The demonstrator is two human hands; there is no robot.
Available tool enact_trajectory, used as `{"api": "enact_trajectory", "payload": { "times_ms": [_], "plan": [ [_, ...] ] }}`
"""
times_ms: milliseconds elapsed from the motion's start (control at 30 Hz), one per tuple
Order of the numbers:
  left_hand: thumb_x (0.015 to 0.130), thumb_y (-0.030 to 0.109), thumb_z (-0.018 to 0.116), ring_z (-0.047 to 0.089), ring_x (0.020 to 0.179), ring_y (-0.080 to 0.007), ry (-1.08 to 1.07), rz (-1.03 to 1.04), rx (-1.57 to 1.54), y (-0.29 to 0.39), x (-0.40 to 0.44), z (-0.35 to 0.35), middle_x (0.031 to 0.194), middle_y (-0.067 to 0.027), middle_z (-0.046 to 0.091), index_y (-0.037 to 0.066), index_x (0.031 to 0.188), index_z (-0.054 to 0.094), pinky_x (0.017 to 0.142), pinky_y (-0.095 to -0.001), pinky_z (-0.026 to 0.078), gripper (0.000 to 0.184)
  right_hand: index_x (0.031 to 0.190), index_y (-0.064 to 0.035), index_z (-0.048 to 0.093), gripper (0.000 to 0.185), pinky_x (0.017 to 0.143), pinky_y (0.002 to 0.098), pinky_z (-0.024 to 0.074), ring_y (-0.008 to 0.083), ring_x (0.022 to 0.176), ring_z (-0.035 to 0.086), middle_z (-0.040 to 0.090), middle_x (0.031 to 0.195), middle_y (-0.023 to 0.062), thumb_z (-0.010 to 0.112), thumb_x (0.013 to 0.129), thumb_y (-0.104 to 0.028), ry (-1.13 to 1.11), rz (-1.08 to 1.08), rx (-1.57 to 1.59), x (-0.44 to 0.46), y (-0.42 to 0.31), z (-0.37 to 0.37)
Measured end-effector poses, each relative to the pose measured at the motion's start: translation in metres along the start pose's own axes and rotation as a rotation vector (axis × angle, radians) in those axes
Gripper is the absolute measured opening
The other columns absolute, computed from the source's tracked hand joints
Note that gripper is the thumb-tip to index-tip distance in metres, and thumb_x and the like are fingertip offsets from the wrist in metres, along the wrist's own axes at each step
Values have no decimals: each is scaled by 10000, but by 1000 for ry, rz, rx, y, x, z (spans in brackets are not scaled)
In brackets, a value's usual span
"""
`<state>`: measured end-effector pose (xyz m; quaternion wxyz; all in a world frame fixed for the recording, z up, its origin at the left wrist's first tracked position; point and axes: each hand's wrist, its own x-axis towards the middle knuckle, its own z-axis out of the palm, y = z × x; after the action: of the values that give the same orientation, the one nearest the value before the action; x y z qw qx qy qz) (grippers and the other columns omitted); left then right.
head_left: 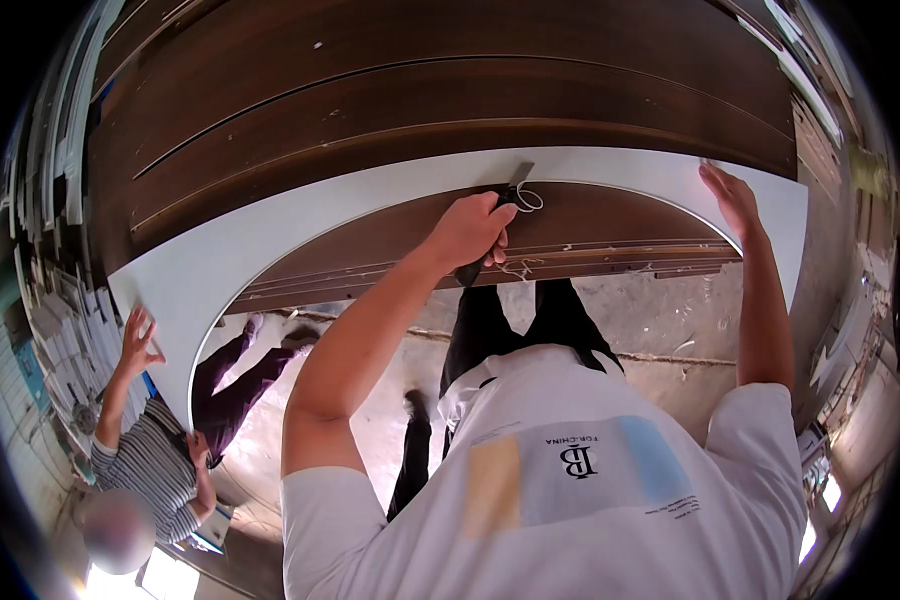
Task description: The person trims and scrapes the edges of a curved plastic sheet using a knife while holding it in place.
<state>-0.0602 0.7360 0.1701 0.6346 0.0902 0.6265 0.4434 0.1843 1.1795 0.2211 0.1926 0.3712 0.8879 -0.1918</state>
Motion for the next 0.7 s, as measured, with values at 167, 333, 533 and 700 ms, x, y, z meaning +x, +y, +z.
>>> {"api": "enact_trajectory", "payload": {
  "times_ms": [167,333,533,700],
  "plan": [
    [1117,290,556,667,600,-161,-34,24,61,18,30,40,784,-78,656,8,996,587,515,-314,539,309,1446,-55,665,781,1183,417,417,361,1411,579,667,1460,177,486,1032,-693,-3,-13,40,1,3,-8],
    [1118,282,553,668,588,-166,-34,9,92,33,55,78,775,-81,654,-1,998,586,505,-320,538,309,1421,-73,693,763,1174,431,424,358,1388,597,695,1425,171,488,1029,-695,-51,-24,124,6,19,-15],
    [1122,273,544,657,588,-166,-62,-61,51,53,71,111,781,-76,642,6,1015,585,509,-322,530,291,1411,-93,705,730,1165,425,436,356,1374,607,699,1416,172,487,1037,-681,-133,-48,185,3,18,-35],
    [1111,293,550,622,603,-152,-36,-74,1,52,67,115,813,-48,614,29,1059,604,533,-301,508,274,1432,-113,686,677,1168,434,437,353,1373,606,689,1433,160,489,1057,-641,-119,-129,95,9,50,-42]
  ]
}}
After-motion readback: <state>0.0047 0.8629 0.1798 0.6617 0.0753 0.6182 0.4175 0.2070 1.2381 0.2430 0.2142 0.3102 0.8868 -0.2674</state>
